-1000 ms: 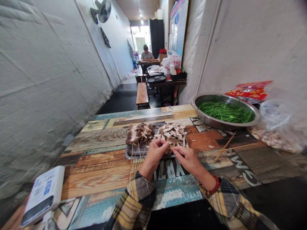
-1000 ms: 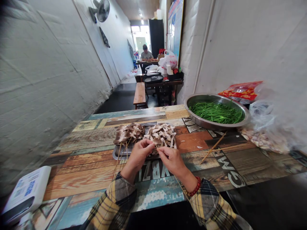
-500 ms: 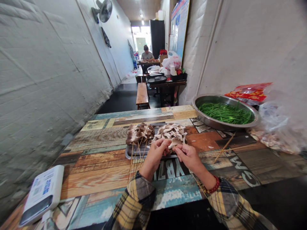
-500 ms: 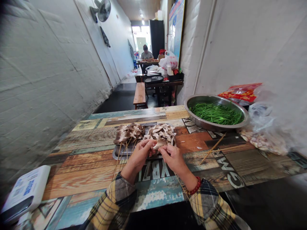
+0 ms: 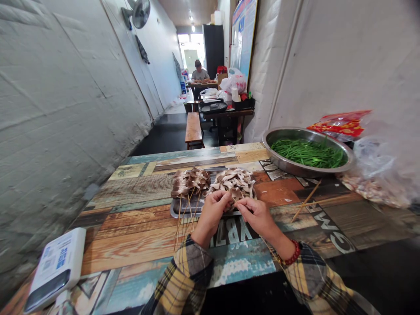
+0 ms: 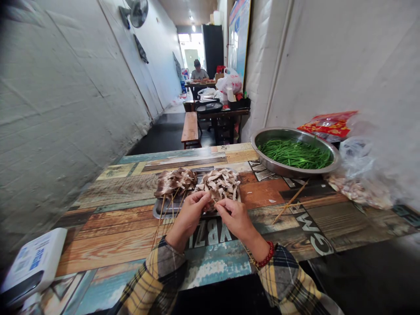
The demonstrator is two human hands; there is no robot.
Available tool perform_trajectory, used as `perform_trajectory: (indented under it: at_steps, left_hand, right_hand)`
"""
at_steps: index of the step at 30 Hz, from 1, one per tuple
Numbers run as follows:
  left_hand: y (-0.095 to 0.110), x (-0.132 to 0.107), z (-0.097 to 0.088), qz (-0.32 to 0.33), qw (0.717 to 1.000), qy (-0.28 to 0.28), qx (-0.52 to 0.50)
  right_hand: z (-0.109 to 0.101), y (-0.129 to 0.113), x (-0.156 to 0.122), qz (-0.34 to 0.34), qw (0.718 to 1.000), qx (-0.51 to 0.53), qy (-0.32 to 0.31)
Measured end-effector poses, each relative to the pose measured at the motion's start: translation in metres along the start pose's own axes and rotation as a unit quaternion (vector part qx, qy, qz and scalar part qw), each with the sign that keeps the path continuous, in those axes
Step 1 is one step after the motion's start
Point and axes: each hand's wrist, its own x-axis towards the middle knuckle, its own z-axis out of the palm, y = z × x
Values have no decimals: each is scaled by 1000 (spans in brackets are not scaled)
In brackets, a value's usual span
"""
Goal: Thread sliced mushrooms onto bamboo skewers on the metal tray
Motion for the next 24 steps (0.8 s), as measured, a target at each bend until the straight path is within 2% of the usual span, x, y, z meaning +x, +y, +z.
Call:
perform_trajectory:
  at_steps: [5, 9, 12, 15, 17, 20, 24]
  left_hand:
    - [2, -1, 1, -4, 1000, -19, 0]
    - [3, -3, 6, 9, 999, -38, 18]
    - [6, -4, 8, 21, 998, -42, 43]
    - [8, -3, 2, 38, 997, -12, 68]
    - [8, 0, -6, 66, 992, 46, 101]
    - [4, 5, -17, 125, 966, 96, 203]
    - [-1, 8, -18, 210, 900, 68, 376]
  right_hand:
    - [-1, -1, -1, -42, 998, -35, 21]
    - [-1, -3, 0, -42, 997, -59, 36]
    - [-4, -4, 1, -37, 998, -36, 39]
    - [-11, 0, 3, -2, 998, 29, 59]
    - [-18, 6, 4, 28, 992, 82, 97]
    - [-28, 16, 5, 44, 980, 127, 148]
    - [-33, 21, 6, 58, 975, 143, 157]
